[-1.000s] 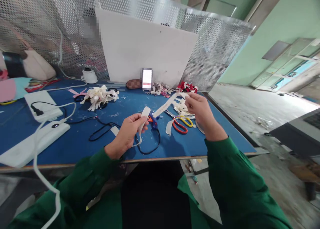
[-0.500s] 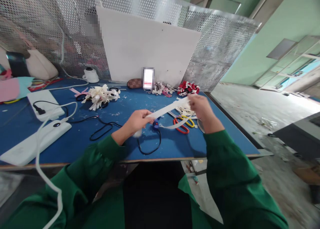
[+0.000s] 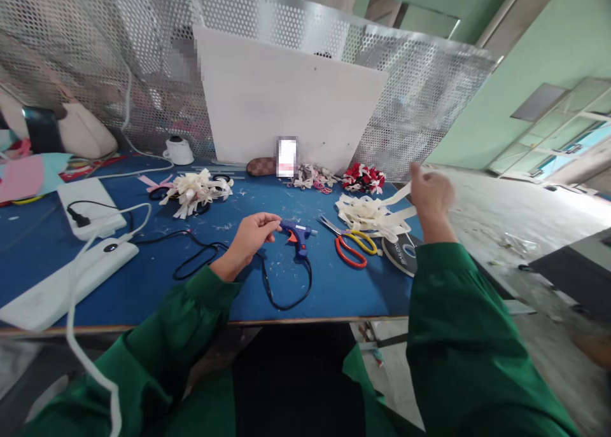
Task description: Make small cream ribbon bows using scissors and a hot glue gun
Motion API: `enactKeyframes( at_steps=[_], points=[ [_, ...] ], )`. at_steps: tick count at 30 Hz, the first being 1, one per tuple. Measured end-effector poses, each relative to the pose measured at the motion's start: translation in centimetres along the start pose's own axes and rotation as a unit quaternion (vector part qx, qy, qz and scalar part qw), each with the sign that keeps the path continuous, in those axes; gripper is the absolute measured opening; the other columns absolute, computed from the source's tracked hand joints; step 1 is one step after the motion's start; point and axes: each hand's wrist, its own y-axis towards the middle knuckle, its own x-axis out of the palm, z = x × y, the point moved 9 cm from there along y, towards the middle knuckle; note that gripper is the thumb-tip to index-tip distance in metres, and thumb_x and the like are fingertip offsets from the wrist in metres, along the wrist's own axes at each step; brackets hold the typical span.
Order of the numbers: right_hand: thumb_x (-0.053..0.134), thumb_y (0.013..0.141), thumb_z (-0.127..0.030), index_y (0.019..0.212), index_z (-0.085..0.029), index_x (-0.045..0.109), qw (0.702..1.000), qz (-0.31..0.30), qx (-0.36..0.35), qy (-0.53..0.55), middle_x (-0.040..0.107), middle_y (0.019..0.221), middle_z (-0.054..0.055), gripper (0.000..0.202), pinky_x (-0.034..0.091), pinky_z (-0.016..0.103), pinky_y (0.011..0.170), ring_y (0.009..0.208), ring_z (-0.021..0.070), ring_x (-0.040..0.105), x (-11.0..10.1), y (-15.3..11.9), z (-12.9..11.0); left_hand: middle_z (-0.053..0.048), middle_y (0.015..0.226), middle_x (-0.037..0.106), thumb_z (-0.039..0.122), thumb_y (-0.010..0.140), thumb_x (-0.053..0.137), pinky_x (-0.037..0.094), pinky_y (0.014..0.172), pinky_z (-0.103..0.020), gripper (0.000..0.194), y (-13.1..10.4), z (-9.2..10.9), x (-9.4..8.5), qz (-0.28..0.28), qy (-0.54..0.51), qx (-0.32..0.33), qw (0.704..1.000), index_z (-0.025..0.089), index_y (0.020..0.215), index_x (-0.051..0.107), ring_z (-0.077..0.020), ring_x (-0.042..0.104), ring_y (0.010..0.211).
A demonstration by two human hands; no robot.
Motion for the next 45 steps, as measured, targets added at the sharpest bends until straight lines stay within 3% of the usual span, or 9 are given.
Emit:
enactKeyframes(
  at_steps=[4, 9, 11, 14, 16, 18, 23, 38, 45],
  points=[
    [0.050, 0.103, -0.036, 0.128, -0.005, 0.067, 0.988, 0.147, 0.036, -0.003, 0.068, 0.122, 0.034, 0.043, 0.039, 0.049, 0.088, 0.114, 0.0369, 0.064, -5.5, 0.0, -0.3, -0.006, 0.075, 0.073, 0.033, 0.073, 0.075, 0.047, 0.053, -0.025, 0.025, 0.2, 0.0, -0.7, 0.018, 0.016, 0.024, 0.999, 0.013, 0.089, 0.074, -0.0099, 0.055, 0.050],
    [0.059, 0.092, -0.016, 0.121, -0.016, 0.073, 0.973, 0.152, -0.102, 0.137, 0.076, 0.111, 0.016, 0.032, 0.045, 0.041, 0.085, 0.098, 0.0263, 0.068, -9.8, -5.6, -5.3, -0.006, 0.086, 0.075, 0.031, 0.082, 0.069, 0.053, 0.070, -0.028, 0.023, -1.6, 2.6, -0.6, 0.058, 0.053, 0.099, 0.992, 0.016, 0.099, 0.074, -0.0136, 0.062, 0.064],
    [0.065, 0.091, -0.027, 0.110, -0.020, 0.077, 0.945, -0.047, -0.162, 0.280, 0.077, 0.092, 0.010, 0.024, 0.048, 0.036, 0.070, 0.078, 0.0219, 0.068, -8.3, -9.7, -8.7, -0.009, 0.108, 0.076, 0.034, 0.089, 0.066, 0.052, 0.090, -0.031, 0.028, -4.1, 5.9, 0.6, 0.048, 0.089, 0.193, 0.976, 0.019, 0.112, 0.073, -0.0192, 0.069, 0.094],
    [0.067, 0.093, -0.038, 0.101, -0.022, 0.078, 0.792, -0.449, -0.181, 0.373, 0.077, 0.091, 0.007, 0.022, 0.051, 0.033, 0.064, 0.075, 0.0203, 0.069, -4.4, -19.4, -13.6, -0.011, 0.131, 0.070, 0.040, 0.094, 0.063, 0.046, 0.104, -0.036, 0.036, -8.4, 10.1, 4.1, -0.072, 0.125, 0.301, 0.943, 0.021, 0.123, 0.070, -0.0255, 0.062, 0.120],
    [0.064, 0.095, -0.038, 0.106, -0.020, 0.075, 0.703, -0.547, -0.162, 0.425, 0.078, 0.090, 0.007, 0.023, 0.054, 0.032, 0.068, 0.082, 0.0206, 0.071, -4.2, -23.9, -15.2, -0.011, 0.118, 0.075, 0.047, 0.093, 0.063, 0.048, 0.098, -0.035, 0.037, -10.3, 10.7, 6.1, -0.177, 0.105, 0.276, 0.939, 0.018, 0.113, 0.073, -0.0255, 0.065, 0.109],
    [0.063, 0.096, -0.037, 0.110, -0.019, 0.072, 0.687, -0.562, -0.126, 0.444, 0.077, 0.086, 0.006, 0.024, 0.052, 0.028, 0.064, 0.079, 0.0179, 0.070, -3.6, -25.9, -15.4, -0.008, 0.086, 0.075, 0.054, 0.096, 0.054, 0.050, 0.073, -0.030, 0.044, -11.1, 8.7, 7.4, -0.271, 0.092, 0.150, 0.946, 0.015, 0.090, 0.074, -0.0193, 0.065, 0.078],
    [0.070, 0.091, -0.039, 0.113, -0.018, 0.069, 0.703, -0.549, -0.056, 0.448, 0.072, 0.076, 0.002, 0.030, 0.046, 0.024, 0.055, 0.063, 0.0133, 0.064, -1.0, -27.4, -12.8, 0.004, 0.052, 0.046, 0.052, 0.091, 0.062, 0.028, 0.047, -0.023, 0.042, -12.1, 4.2, 5.7, -0.279, 0.058, -0.032, 0.958, 0.017, 0.068, 0.060, -0.0084, 0.035, 0.047],
    [0.071, 0.085, -0.049, 0.098, -0.018, 0.073, 0.866, -0.430, -0.028, 0.253, 0.063, 0.075, 0.001, 0.034, 0.042, 0.029, 0.059, 0.066, 0.0150, 0.055, -0.8, -25.7, 0.0, 0.001, 0.061, 0.063, 0.051, 0.083, 0.067, 0.032, 0.055, -0.027, 0.030, -10.0, 4.7, -9.3, -0.074, 0.450, 0.022, 0.890, 0.023, 0.076, 0.075, -0.0150, 0.050, 0.058],
    [0.066, 0.090, -0.040, 0.100, -0.019, 0.071, 0.882, -0.396, -0.061, 0.249, 0.059, 0.069, -0.001, 0.024, 0.039, 0.028, 0.055, 0.059, 0.0135, 0.050, 1.0, -27.3, -3.1, -0.002, 0.080, 0.070, 0.041, 0.093, 0.058, 0.038, 0.067, -0.032, 0.027, -9.6, 6.1, -11.2, 0.049, 0.654, 0.053, 0.753, 0.024, 0.088, 0.079, -0.0238, 0.063, 0.078]
  ],
)
